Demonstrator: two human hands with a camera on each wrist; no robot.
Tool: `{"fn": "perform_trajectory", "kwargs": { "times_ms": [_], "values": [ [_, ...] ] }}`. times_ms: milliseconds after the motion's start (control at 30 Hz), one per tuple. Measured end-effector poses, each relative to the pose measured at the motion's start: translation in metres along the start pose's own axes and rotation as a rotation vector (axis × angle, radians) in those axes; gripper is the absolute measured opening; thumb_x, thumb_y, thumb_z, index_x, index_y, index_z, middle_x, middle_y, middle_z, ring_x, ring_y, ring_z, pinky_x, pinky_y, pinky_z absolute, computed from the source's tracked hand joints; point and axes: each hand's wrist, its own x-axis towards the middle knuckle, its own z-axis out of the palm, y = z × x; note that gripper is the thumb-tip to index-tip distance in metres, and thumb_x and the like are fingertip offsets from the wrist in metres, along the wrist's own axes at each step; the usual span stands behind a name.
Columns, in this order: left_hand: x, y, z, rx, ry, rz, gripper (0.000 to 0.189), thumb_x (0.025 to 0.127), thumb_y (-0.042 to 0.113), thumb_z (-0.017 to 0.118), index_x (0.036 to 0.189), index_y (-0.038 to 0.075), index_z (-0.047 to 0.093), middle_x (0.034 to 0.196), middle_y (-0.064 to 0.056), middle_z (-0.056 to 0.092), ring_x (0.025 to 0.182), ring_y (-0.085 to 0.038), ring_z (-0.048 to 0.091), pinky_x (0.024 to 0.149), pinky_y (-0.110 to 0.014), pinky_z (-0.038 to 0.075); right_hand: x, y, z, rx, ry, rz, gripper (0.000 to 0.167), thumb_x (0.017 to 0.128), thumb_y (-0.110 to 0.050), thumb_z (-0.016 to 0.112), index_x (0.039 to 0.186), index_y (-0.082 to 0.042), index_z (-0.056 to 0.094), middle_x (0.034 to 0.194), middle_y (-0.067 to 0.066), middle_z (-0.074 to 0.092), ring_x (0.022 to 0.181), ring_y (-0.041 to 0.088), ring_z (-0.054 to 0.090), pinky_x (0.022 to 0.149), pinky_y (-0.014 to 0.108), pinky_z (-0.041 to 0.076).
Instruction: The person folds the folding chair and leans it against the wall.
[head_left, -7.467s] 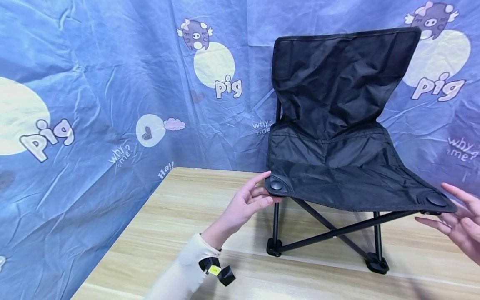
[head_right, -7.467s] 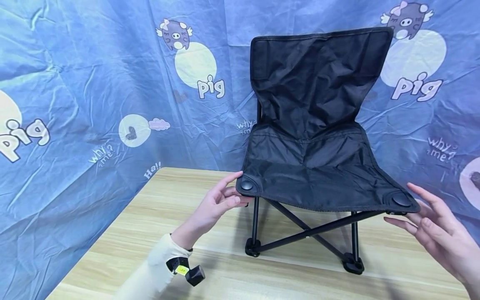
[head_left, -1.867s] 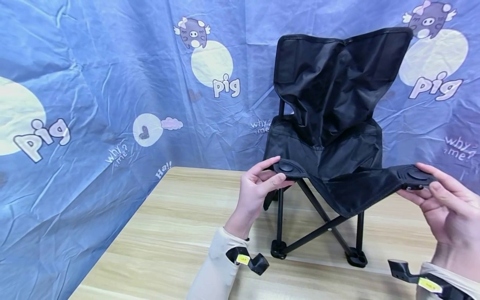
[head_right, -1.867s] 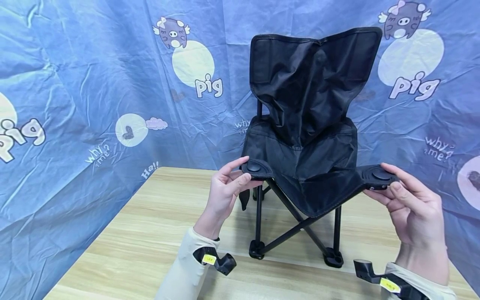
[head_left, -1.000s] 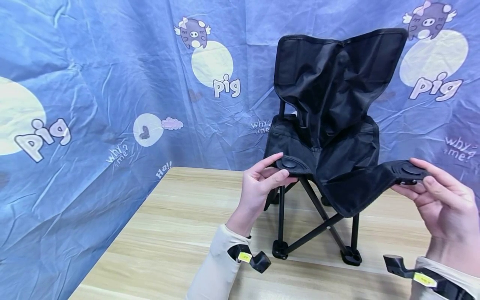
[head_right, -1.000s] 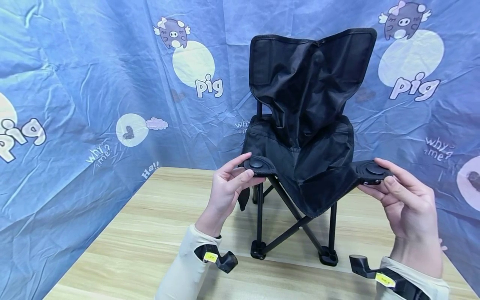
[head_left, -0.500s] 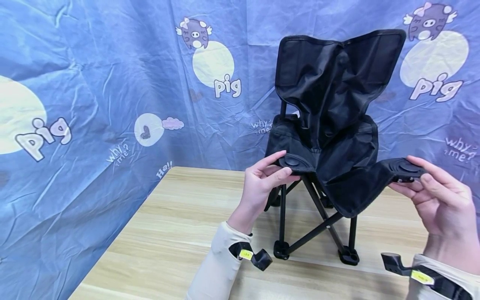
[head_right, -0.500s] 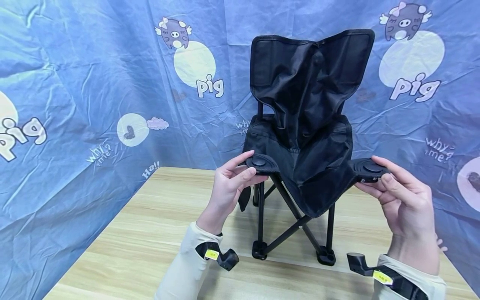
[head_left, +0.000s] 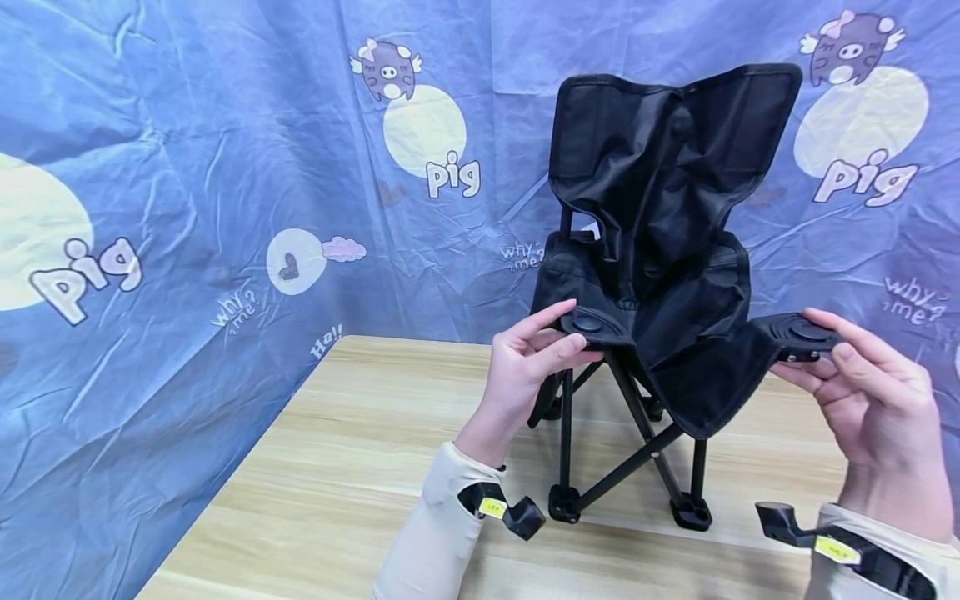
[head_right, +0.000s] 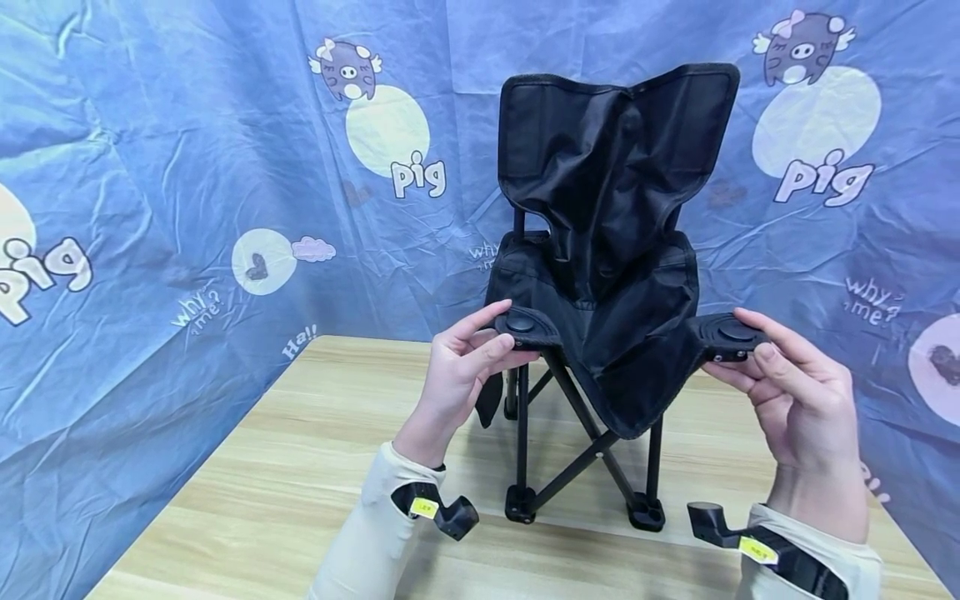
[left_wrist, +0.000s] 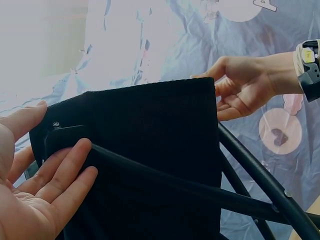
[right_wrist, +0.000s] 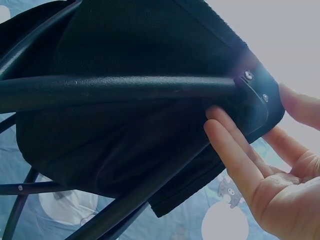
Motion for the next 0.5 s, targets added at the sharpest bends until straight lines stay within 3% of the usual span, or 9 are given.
{"fn": "perform_trajectory", "kwargs": {
  "times_ms": [133,500],
  "values": [
    [0.0006,0.0005,0.0014,0.006,-0.003,-0.003,0.049,0.089,-0.013,0.059,0.136,-0.016,0.047,0.095,-0.008,0.074,0.08,-0.02,0.074,0.093,-0.055,0.052,0.0015,0.0004,0.0,0.019,-0.011,0.003,0.051,0.095,0.014,0.003,0.13,0.031,0.036,0.119,0.045,0.054,0.097,0.055,0.064,0.088,0.056,0.054],
    [0.0031,0.0005,0.0041,0.014,-0.037,-0.003,0.055,0.09,-0.004,0.064,0.137,-0.02,0.04,0.092,0.001,0.074,0.083,-0.02,0.074,0.093,-0.051,0.053,0.0055,0.0026,0.0027,0.012,-0.031,0.007,0.051,0.095,0.014,0.003,0.131,0.031,0.035,0.119,0.045,0.055,0.098,0.054,0.065,0.089,0.055,0.054]
  ]
}}
